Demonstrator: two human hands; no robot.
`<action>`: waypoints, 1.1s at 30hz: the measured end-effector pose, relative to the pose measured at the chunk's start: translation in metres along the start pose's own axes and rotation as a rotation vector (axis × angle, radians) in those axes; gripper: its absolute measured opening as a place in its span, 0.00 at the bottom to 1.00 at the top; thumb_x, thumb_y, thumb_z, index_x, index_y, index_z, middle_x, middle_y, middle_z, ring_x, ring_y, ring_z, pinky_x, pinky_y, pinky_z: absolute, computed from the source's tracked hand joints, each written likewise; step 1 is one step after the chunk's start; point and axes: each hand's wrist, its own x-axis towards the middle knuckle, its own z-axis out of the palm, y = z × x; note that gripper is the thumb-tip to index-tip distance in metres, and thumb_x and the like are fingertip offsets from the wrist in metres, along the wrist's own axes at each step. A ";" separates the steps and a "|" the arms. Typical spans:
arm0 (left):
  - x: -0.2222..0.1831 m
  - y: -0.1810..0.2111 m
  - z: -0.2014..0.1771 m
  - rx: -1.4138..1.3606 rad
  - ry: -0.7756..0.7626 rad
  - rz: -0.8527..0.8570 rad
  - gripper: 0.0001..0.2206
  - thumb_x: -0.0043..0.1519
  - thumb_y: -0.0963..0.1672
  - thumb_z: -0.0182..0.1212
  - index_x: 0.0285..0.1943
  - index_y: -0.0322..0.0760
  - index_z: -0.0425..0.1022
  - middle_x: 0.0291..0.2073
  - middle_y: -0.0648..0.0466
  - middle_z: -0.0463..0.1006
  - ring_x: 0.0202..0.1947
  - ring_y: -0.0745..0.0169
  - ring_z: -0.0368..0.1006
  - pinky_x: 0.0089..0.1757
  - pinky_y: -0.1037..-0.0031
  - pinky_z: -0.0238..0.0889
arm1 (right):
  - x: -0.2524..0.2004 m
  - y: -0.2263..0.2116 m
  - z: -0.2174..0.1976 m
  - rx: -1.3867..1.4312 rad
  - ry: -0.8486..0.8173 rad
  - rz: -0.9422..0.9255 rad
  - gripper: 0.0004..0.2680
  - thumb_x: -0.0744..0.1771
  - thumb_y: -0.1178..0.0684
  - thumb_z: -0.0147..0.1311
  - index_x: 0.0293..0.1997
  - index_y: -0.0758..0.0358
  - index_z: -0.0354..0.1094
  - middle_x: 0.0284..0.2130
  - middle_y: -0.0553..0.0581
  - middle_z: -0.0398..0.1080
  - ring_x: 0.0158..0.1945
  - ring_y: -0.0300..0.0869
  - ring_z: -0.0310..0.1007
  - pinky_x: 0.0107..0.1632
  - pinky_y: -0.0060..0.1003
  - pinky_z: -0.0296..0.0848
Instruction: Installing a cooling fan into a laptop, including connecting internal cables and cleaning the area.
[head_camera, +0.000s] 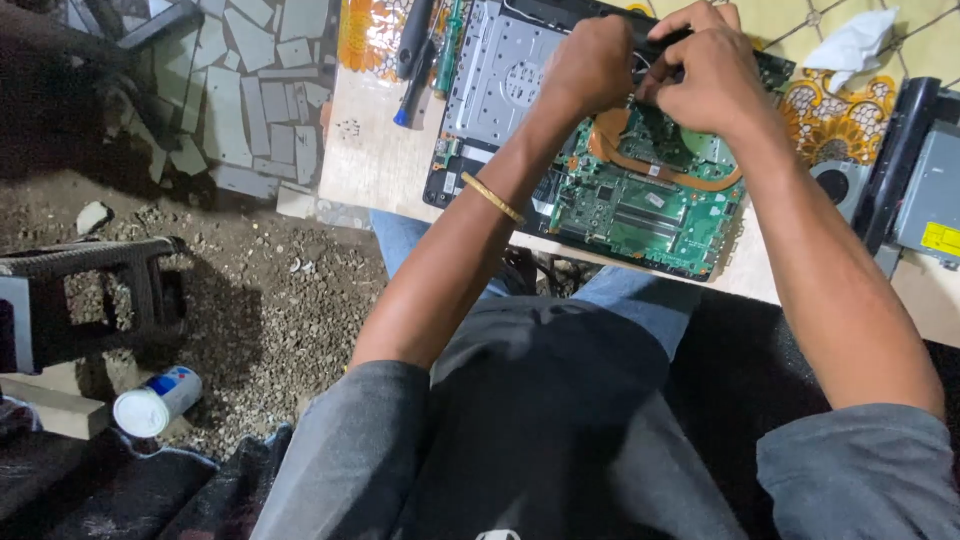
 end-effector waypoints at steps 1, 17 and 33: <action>-0.002 -0.012 0.004 0.003 -0.003 0.001 0.05 0.49 0.42 0.70 0.30 0.36 0.88 0.26 0.41 0.87 0.24 0.35 0.81 0.31 0.50 0.74 | 0.000 0.000 0.006 0.003 0.001 0.002 0.03 0.64 0.60 0.73 0.35 0.57 0.86 0.64 0.54 0.76 0.63 0.53 0.63 0.69 0.45 0.66; 0.006 -0.022 0.014 -0.129 0.067 0.023 0.04 0.49 0.41 0.65 0.24 0.43 0.85 0.22 0.47 0.86 0.22 0.41 0.81 0.31 0.56 0.76 | -0.001 -0.002 0.003 -0.048 0.050 -0.059 0.02 0.64 0.58 0.74 0.33 0.60 0.85 0.63 0.54 0.77 0.63 0.53 0.65 0.65 0.47 0.69; -0.005 0.027 -0.015 0.129 -0.147 0.035 0.07 0.54 0.45 0.72 0.40 0.45 0.89 0.35 0.47 0.90 0.31 0.39 0.86 0.34 0.50 0.79 | -0.012 -0.018 0.017 -0.073 0.169 0.035 0.02 0.61 0.64 0.69 0.29 0.64 0.81 0.60 0.58 0.78 0.56 0.50 0.69 0.58 0.40 0.73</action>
